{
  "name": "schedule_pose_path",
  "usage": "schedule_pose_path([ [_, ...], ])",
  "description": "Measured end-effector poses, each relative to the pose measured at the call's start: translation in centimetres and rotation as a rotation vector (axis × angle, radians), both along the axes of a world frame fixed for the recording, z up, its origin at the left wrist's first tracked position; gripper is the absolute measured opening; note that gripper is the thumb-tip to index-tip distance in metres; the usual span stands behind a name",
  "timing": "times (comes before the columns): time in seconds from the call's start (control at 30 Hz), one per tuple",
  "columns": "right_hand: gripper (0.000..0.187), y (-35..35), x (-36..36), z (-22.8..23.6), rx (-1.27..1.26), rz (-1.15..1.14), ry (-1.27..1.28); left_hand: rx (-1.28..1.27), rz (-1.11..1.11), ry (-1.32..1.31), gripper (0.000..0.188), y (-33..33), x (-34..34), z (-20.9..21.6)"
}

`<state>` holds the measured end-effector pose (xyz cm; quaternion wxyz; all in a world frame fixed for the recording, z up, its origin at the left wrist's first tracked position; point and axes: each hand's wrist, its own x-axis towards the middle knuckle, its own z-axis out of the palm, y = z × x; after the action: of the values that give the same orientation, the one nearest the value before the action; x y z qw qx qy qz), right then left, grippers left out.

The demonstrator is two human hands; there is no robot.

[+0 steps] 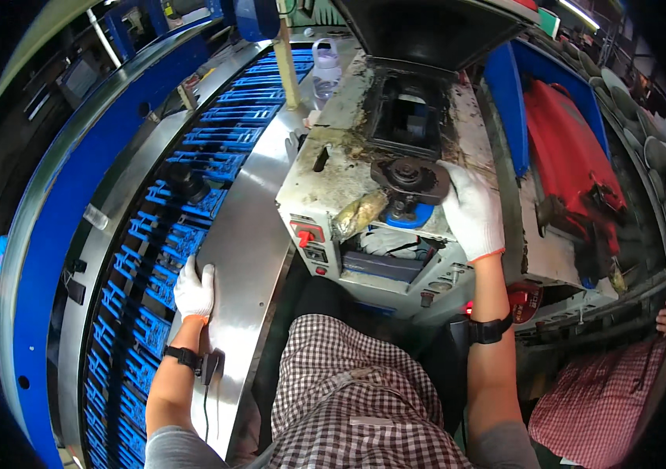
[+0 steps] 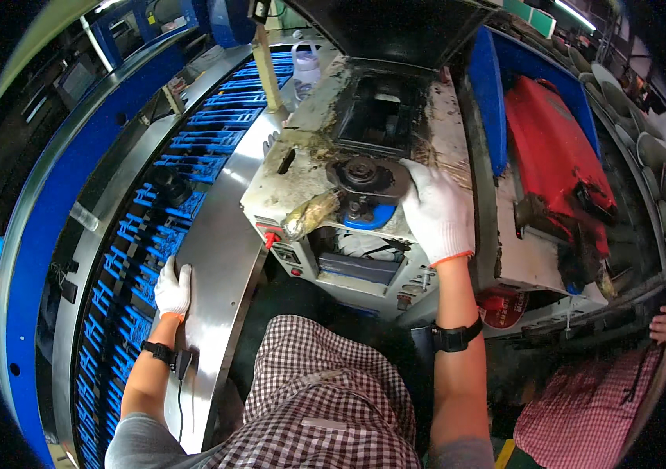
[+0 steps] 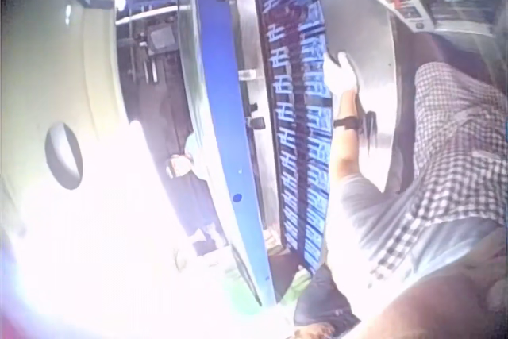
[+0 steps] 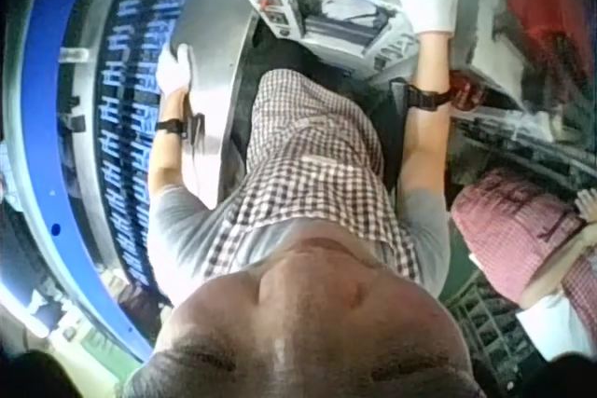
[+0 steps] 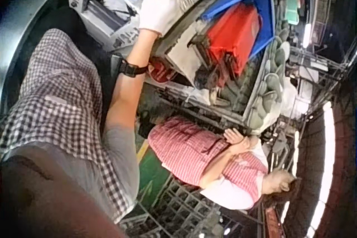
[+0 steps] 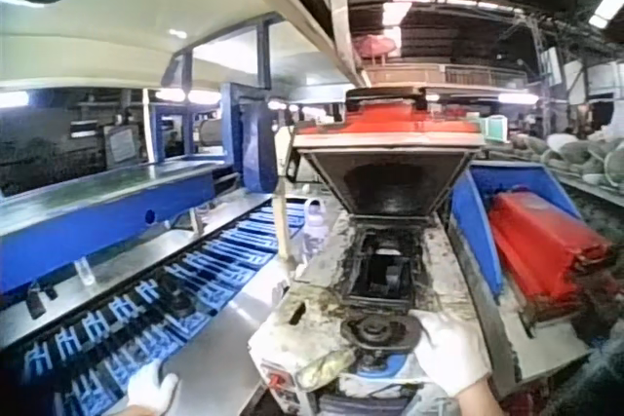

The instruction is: Operating a heat press machine to bond shoe soles to uppers on an assembly line.

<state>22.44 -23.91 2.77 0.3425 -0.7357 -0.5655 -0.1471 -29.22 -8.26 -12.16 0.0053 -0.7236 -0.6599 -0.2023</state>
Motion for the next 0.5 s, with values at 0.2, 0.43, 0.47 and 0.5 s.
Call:
schedule_pose_path([
  [0.2, 0.037, -0.33, -0.09, 0.28, -0.028, 0.009, 0.023, -0.045, 0.048, 0.044, 0.064, -0.36, 0.10, 0.46],
  [0.43, 0.035, -0.25, -0.06, 0.23, 0.000, 0.021, 0.034, -0.003, 0.031, 0.039, 0.064, -0.05, -0.61, -0.37],
  [0.47, 0.035, -0.26, 0.01, 0.29, -0.016, 0.006, 0.027, -0.008, 0.037, 0.035, 0.063, -0.13, -0.33, -0.17],
  [0.5, 0.035, -0.25, 0.10, 0.31, -0.033, -0.010, 0.020, -0.013, 0.043, 0.030, 0.063, -0.20, -0.09, 0.05],
])
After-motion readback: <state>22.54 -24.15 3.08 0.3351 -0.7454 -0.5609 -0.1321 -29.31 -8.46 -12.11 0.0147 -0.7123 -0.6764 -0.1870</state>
